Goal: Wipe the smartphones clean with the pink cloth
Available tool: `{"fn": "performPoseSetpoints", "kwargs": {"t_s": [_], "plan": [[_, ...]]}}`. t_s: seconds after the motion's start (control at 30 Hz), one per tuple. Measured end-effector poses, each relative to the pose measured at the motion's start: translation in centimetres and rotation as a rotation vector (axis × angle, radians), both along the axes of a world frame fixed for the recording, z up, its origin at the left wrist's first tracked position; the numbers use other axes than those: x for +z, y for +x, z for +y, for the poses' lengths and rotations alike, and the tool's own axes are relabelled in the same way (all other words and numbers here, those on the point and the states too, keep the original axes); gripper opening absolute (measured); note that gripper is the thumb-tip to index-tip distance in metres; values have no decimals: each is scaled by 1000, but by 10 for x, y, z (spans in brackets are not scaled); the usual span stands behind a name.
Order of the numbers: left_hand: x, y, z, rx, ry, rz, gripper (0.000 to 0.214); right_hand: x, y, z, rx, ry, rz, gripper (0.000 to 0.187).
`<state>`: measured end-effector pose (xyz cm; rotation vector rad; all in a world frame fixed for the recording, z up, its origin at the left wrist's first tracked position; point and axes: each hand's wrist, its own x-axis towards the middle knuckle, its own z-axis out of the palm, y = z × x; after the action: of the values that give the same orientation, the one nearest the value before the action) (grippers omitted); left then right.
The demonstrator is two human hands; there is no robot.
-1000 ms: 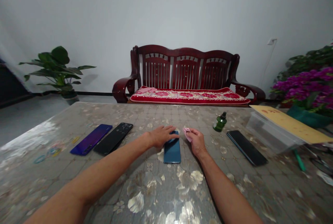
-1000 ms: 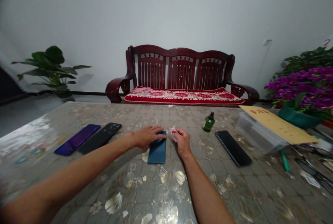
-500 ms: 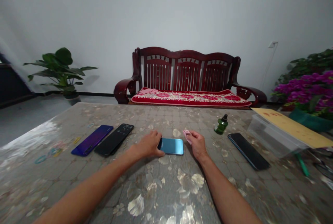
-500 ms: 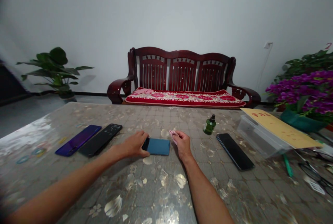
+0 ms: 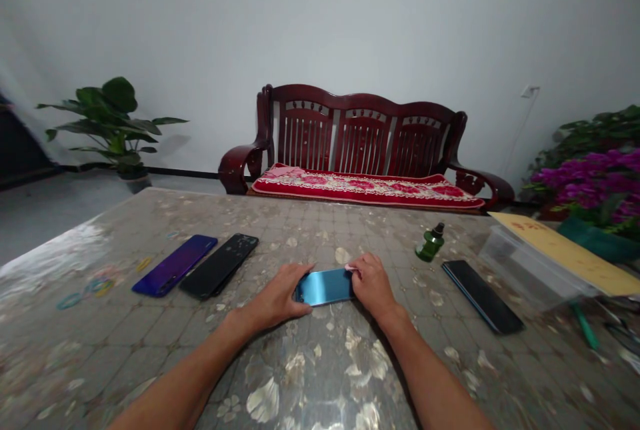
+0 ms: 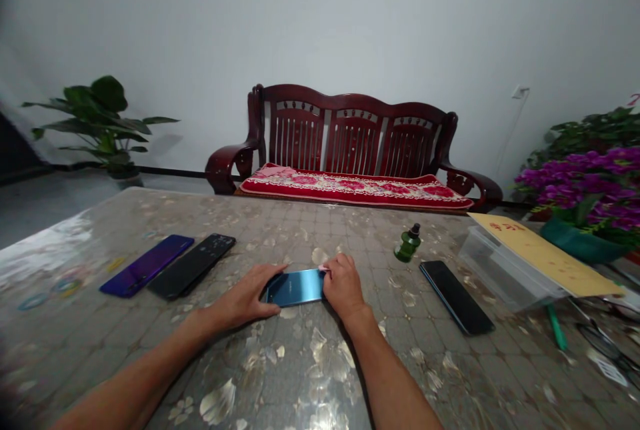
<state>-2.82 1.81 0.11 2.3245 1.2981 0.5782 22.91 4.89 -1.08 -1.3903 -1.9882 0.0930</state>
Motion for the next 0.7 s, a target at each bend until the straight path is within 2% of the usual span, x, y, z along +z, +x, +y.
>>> {"fn": "performPoseSetpoints", "kwargs": {"t_s": [0.27, 0.5, 0.7], "plan": [[-11, 0, 3, 29, 60, -60, 79, 8, -21, -14, 128, -6, -117, 37], [-9, 1, 2, 62, 65, -30, 76, 5, -6, -11, -9, -11, -112, 35], [-4, 3, 0, 79, 74, 1, 71, 8, -20, -25, 122, -38, -68, 36]]}}
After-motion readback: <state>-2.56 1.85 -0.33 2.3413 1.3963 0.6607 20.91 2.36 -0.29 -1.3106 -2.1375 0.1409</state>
